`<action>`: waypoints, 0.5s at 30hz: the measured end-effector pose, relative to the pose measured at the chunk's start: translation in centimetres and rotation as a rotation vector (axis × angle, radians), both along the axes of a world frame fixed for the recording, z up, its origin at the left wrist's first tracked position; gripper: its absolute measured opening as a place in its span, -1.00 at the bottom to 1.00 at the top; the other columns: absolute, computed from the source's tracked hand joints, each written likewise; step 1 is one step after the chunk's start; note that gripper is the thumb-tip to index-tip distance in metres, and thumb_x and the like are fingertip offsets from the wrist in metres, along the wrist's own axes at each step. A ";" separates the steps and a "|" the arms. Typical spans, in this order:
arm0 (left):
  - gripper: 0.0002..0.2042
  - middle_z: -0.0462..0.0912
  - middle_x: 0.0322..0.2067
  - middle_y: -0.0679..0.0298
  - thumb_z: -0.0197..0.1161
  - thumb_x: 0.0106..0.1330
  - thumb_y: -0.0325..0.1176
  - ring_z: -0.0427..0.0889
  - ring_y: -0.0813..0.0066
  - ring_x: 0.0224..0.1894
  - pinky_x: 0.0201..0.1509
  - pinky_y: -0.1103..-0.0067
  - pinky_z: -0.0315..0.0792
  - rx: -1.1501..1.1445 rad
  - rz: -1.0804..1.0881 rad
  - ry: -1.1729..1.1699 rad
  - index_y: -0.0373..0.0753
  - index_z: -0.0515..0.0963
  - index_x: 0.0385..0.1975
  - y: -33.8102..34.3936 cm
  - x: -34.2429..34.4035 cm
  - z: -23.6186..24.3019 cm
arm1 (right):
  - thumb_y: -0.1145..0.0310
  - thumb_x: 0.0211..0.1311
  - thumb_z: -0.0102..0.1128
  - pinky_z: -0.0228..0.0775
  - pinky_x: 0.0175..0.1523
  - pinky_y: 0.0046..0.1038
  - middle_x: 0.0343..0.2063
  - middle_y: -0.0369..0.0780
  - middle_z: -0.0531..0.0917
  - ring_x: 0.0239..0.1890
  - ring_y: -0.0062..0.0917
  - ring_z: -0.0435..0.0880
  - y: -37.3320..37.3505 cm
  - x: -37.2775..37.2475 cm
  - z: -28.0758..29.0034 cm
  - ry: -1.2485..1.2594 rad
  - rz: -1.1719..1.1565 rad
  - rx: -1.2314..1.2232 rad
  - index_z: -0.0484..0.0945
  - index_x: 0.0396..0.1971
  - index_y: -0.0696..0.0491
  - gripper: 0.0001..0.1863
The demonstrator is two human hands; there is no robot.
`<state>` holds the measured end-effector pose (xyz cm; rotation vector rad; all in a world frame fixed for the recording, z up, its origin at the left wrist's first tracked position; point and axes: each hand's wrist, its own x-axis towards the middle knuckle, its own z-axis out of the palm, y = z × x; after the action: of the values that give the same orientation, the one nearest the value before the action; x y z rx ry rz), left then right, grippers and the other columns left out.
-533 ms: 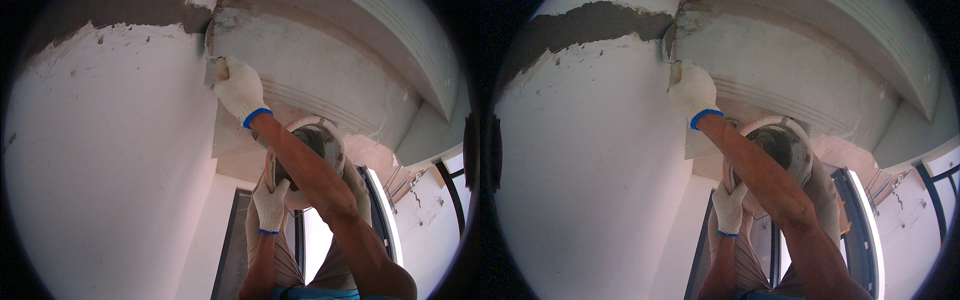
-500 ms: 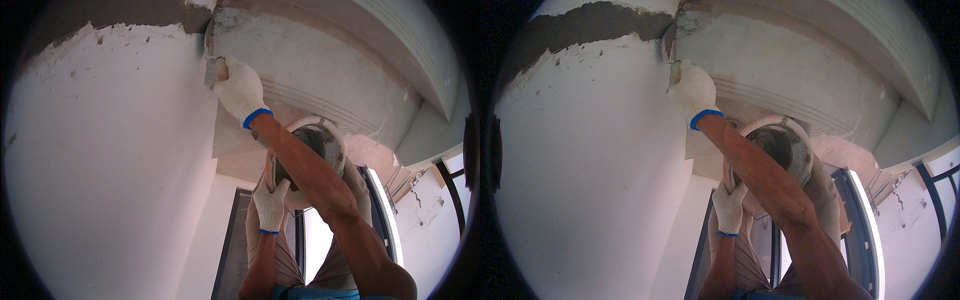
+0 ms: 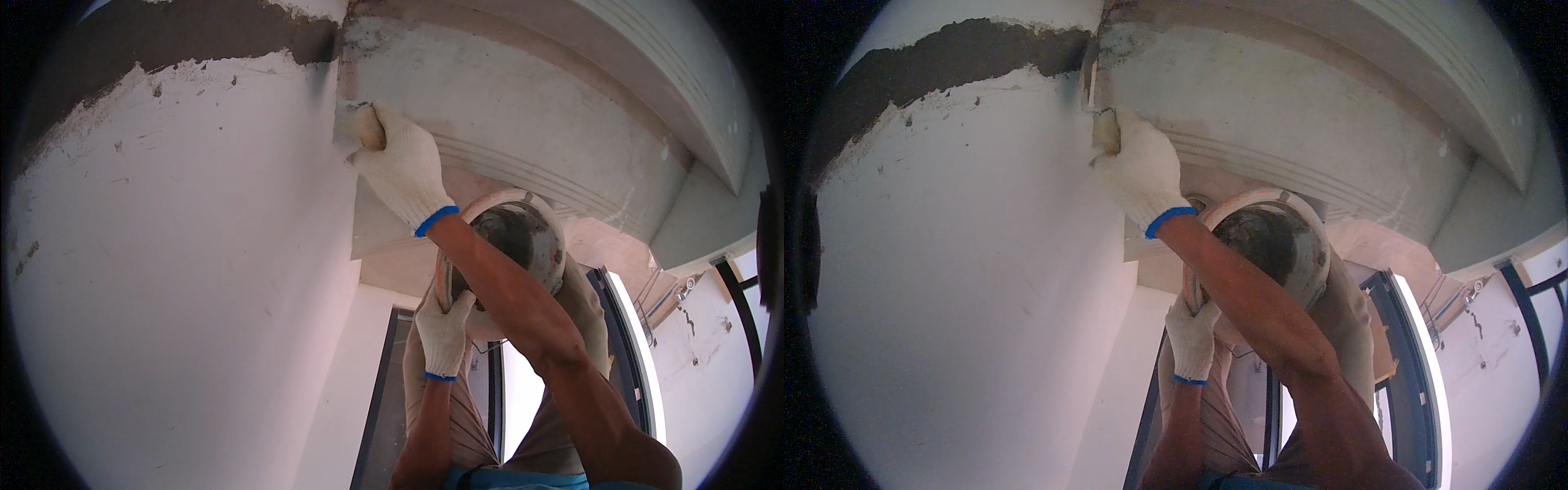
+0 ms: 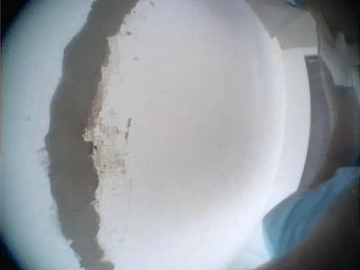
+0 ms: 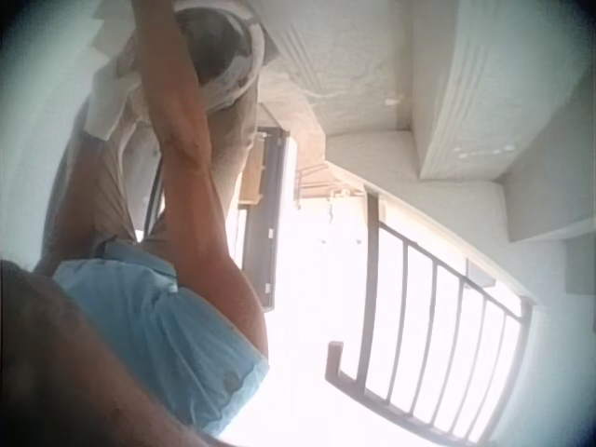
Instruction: The person applies plaster to a vertical crack in a wall using a trowel. They scoop plaster from a bucket held in the left hand and spread it along the crack with the trowel in the right hand, smoothing the surface as they work.
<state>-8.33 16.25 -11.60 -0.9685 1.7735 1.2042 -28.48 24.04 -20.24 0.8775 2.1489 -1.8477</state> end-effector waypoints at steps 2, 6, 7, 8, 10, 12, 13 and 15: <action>-0.49 0.74 0.04 0.05 0.40 0.31 -0.45 0.71 0.35 0.04 0.16 0.44 0.57 -0.006 -0.020 0.001 -0.49 0.54 0.25 0.0 -0.1 0.0 | 0.29 -0.04 0.48 0.49 -0.11 -0.15 -0.33 0.07 0.66 -0.23 0.07 0.65 0.1 0.0 -0.4 0.004 -0.033 -0.005 0.54 -0.17 0.16 -0.55; -0.50 0.74 0.00 0.05 0.39 0.31 -0.41 0.70 0.36 0.01 0.13 0.43 0.57 0.006 0.011 0.004 -0.50 0.55 0.24 0.1 0.1 -0.1 | 0.33 -0.05 0.42 0.47 -0.16 -0.20 -0.41 0.07 0.59 -0.32 0.04 0.57 0.5 -0.8 -2.1 -0.002 -0.010 0.037 0.51 -0.23 0.16 -0.61; -0.50 0.74 -0.01 0.05 0.39 0.31 -0.41 0.70 0.36 -0.01 0.12 0.43 0.57 0.004 0.008 0.002 -0.50 0.55 0.23 0.0 0.3 -0.2 | 0.33 -0.05 0.40 0.46 -0.17 -0.21 -0.44 0.07 0.57 -0.34 0.03 0.55 0.6 -1.0 -2.4 -0.005 0.001 0.049 0.51 -0.24 0.16 -0.62; -0.50 0.74 -0.02 0.05 0.39 0.32 -0.40 0.70 0.37 -0.02 0.12 0.43 0.57 0.002 0.006 -0.001 -0.50 0.55 0.22 -0.1 0.3 -0.2 | 0.33 -0.04 0.40 0.46 -0.17 -0.21 -0.44 0.07 0.57 -0.34 0.03 0.54 0.6 -1.1 -2.7 0.013 -0.009 0.058 0.50 -0.25 0.16 -0.63; -0.51 0.74 -0.04 0.05 0.40 0.32 -0.40 0.69 0.37 -0.04 0.10 0.43 0.57 -0.001 -0.018 0.009 -0.51 0.56 0.21 0.0 0.0 0.1 | 0.33 -0.04 0.39 0.46 -0.17 -0.21 -0.43 0.07 0.57 -0.34 0.04 0.53 0.5 -1.3 -3.3 0.049 -0.029 0.077 0.50 -0.25 0.16 -0.64; -0.52 0.74 -0.06 0.05 0.40 0.32 -0.39 0.68 0.38 -0.05 0.09 0.44 0.57 -0.002 -0.023 0.017 -0.51 0.56 0.20 0.0 -0.1 0.3 | 0.33 -0.04 0.40 0.46 -0.16 -0.19 -0.42 0.09 0.58 -0.31 0.07 0.56 0.7 -1.5 -3.3 0.045 -0.018 0.049 0.50 -0.25 0.16 -0.63; -0.52 0.74 -0.07 0.05 0.40 0.32 -0.39 0.68 0.38 -0.06 0.08 0.44 0.57 0.000 -0.021 0.020 -0.51 0.56 0.19 0.0 -0.1 0.3 | 0.33 -0.04 0.40 0.46 -0.15 -0.18 -0.41 0.10 0.59 -0.30 0.09 0.57 0.7 -1.5 -3.3 0.043 -0.013 0.035 0.50 -0.25 0.16 -0.62; -0.52 0.74 -0.08 0.05 0.41 0.32 -0.38 0.68 0.38 -0.06 0.08 0.43 0.57 0.004 -0.019 0.028 -0.51 0.56 0.19 -0.1 0.0 0.3 | 0.32 -0.03 0.42 0.47 -0.13 -0.15 -0.37 0.10 0.62 -0.26 0.10 0.60 0.7 -1.7 -3.3 0.040 0.009 0.054 0.51 -0.23 0.15 -0.61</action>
<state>-8.31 16.17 -11.26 -0.9343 1.7980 1.2146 -30.14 24.78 -23.50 0.8473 2.2329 -1.8254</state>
